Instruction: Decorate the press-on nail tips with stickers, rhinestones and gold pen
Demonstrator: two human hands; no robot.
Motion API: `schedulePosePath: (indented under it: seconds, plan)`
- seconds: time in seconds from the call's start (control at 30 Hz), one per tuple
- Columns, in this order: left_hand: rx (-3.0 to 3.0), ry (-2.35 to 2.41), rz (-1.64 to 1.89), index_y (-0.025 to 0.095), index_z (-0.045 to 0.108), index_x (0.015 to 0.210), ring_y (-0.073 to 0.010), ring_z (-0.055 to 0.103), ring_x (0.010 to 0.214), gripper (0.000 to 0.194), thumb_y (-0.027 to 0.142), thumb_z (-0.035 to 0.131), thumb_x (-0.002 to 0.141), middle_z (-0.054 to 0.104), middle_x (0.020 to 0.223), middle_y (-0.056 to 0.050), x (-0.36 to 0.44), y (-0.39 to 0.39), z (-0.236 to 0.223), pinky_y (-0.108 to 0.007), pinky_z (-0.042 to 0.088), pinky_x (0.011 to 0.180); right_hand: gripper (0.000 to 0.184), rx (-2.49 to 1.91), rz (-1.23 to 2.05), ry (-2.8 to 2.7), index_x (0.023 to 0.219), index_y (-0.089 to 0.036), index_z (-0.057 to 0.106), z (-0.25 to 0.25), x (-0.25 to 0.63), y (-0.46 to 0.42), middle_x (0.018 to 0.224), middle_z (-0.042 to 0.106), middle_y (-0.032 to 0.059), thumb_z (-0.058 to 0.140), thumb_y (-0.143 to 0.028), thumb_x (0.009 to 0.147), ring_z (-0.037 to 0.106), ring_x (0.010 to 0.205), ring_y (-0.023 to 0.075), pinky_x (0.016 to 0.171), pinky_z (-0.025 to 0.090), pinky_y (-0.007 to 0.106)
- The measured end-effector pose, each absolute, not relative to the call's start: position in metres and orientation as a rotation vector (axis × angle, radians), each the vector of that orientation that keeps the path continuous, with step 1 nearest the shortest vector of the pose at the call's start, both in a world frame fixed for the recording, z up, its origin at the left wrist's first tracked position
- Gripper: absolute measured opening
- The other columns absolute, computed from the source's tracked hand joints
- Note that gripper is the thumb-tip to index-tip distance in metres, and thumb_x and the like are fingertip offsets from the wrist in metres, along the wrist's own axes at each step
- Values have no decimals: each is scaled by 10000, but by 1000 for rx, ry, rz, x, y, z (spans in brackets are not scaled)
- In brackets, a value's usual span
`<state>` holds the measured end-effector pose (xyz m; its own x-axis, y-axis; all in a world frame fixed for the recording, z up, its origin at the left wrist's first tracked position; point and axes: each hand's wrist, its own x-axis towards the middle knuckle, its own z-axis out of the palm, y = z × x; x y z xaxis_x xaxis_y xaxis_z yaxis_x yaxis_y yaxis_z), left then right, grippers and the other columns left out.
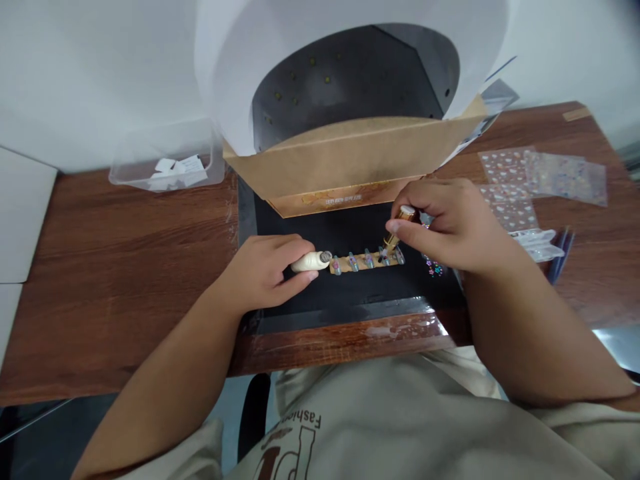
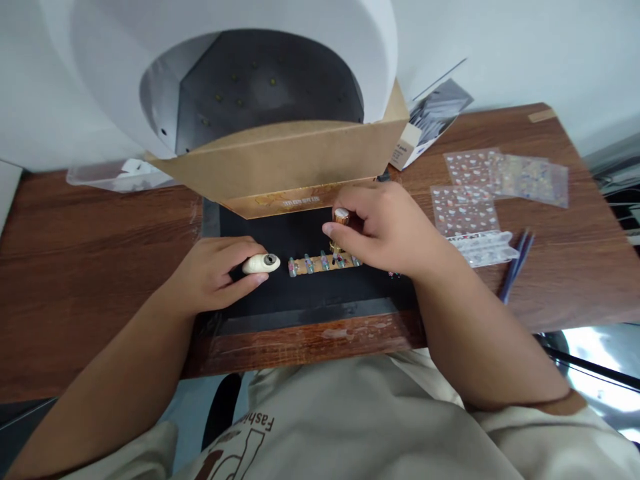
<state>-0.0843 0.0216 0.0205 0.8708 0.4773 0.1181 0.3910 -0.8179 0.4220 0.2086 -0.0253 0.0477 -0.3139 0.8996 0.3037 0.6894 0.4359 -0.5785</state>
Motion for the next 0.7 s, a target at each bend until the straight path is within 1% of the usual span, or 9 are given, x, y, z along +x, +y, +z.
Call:
schedulePosePath:
  seconds: [0.1,0.23,0.37,0.5,0.6,0.7]
  plan:
    - [2640,661,274,180,587,922,-132,559,643,220,380,504,959,620,763,-4,-85,22,21,-260,381,598,175,-1407,513,-2096,708,-220,524,52,210,-25,635,567,-1,599,-296,846,511,569,148,575,343,300]
    - [2618,664,265,181,592,921,-130,555,639,216,375,504,956,624,768,-5,-85,22,21,-262,382,600,197,-1448,515,-2114,690,-230,487,53,210,-25,630,556,4,603,-286,839,498,574,156,580,342,313]
    - [2634,652,285,182,586,920,-125,543,622,208,369,503,957,620,759,-1,-84,22,21,-260,374,586,172,-1446,453,-2124,715,-219,523,47,208,-23,626,571,15,588,-308,848,498,568,157,571,337,314]
    - [2652,643,301,178,580,923,-119,533,606,205,364,502,960,615,749,3,-83,22,22,-256,370,574,143,-1472,393,-2079,728,-209,552,46,209,-23,627,596,23,587,-290,839,526,581,164,579,353,315]
    - [2656,646,296,176,583,924,-120,535,610,197,354,507,958,617,753,2,-84,23,22,-257,371,576,159,-1444,401,-2004,708,-206,550,51,209,-25,590,573,-3,597,-292,834,500,540,138,559,347,296]
    - [2649,650,283,179,584,917,-123,537,613,203,362,505,957,617,751,1,-84,23,22,-258,371,577,179,-1396,476,-1995,702,-205,552,55,209,-28,584,554,-23,596,-304,845,477,516,116,541,334,280]
